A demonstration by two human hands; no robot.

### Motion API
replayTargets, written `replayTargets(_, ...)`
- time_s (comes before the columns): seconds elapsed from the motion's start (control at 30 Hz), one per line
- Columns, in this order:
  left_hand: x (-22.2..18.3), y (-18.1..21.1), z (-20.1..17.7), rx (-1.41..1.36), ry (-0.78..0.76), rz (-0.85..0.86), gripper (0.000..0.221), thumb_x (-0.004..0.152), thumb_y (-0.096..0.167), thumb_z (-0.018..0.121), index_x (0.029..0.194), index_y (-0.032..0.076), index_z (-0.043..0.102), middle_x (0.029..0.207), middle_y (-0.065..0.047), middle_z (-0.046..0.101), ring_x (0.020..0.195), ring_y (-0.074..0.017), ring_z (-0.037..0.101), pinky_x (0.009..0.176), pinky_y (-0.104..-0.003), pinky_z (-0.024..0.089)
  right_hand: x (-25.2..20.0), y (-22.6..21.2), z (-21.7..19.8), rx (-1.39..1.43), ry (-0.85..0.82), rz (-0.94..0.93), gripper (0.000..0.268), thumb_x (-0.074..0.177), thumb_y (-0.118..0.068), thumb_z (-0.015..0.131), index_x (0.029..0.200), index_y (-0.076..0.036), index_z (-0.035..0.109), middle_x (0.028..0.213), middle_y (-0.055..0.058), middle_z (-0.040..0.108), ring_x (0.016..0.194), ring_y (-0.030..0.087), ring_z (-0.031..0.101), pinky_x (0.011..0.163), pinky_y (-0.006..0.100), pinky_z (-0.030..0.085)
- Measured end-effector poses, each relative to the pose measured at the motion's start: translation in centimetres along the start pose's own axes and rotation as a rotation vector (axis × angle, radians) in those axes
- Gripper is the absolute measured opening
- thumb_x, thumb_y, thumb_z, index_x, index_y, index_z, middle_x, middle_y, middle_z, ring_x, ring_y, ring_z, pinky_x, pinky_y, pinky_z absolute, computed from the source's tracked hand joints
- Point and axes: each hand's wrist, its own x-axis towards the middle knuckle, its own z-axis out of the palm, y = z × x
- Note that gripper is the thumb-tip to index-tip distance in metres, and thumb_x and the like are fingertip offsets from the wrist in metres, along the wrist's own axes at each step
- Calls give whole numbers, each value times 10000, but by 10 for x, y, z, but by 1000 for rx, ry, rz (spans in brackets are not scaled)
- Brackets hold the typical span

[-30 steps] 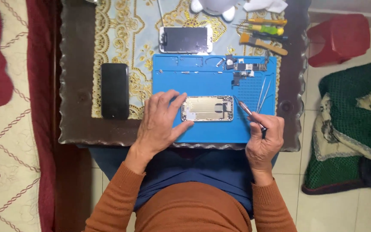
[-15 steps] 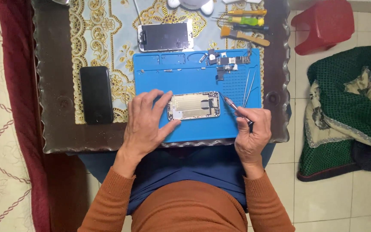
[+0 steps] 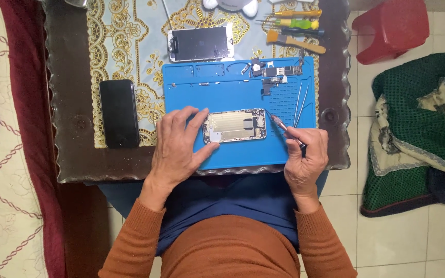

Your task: Using a small metal tool to scrape adhesive residue from a mobile phone component on a repair mat.

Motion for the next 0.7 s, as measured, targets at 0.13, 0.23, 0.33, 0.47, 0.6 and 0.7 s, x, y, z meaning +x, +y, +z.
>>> replayTargets(0.13, 0, -1, 1, 18, 12, 6, 726, 1019, 575, 849, 1558, 115, 689, 1475, -123, 601, 1350, -324, 518, 1090, -487, 444, 1, 0, 0, -6, -2, 3, 407, 1182, -447, 647, 1209, -89, 837, 919, 51, 802, 928, 255, 680, 906, 379, 586)
replayTargets(0.23, -3, 0, 3, 27, 6, 7, 736, 1020, 582, 849, 1568, 122, 678, 1478, -123, 596, 1348, -324, 520, 1089, -484, 444, -3, -1, -2, -6, -15, 7, 405, 1187, -445, 642, 1218, -91, 837, 924, 47, 803, 930, 257, 677, 910, 379, 586)
replayTargets(0.33, -1, -1, 4, 60, 20, 30, 733, 1028, 572, 842, 1569, 106, 676, 1458, -126, 594, 1323, -328, 527, 1069, -479, 446, -1, -1, -1, -1, -9, 11, 413, 1190, -450, 642, 1218, -87, 838, 913, 48, 793, 941, 251, 672, 926, 381, 585)
replayTargets(0.47, -3, -3, 5, 61, 15, 47, 720, 1057, 561, 812, 1584, 96, 658, 1455, -132, 594, 1316, -330, 536, 1050, -472, 447, -2, 0, -1, -1, -28, 2, 400, 1200, -438, 642, 1231, -86, 829, 925, 49, 791, 961, 265, 676, 931, 383, 587)
replayTargets(0.6, -3, -7, 8, 90, 11, 81, 732, 1057, 575, 793, 1579, 81, 655, 1431, -134, 598, 1301, -327, 544, 1046, -470, 458, -2, 0, -1, 11, -35, 14, 416, 1206, -450, 628, 1239, -84, 824, 947, 40, 782, 977, 254, 687, 930, 382, 590)
replayTargets(0.7, -2, -10, 11, 173, 34, 134, 744, 1065, 621, 751, 1550, 63, 671, 1391, -144, 621, 1269, -326, 588, 1027, -456, 486, -4, 1, 0, 26, -21, 40, 420, 1206, -463, 637, 1237, -88, 823, 977, 29, 756, 991, 234, 728, 934, 378, 601)
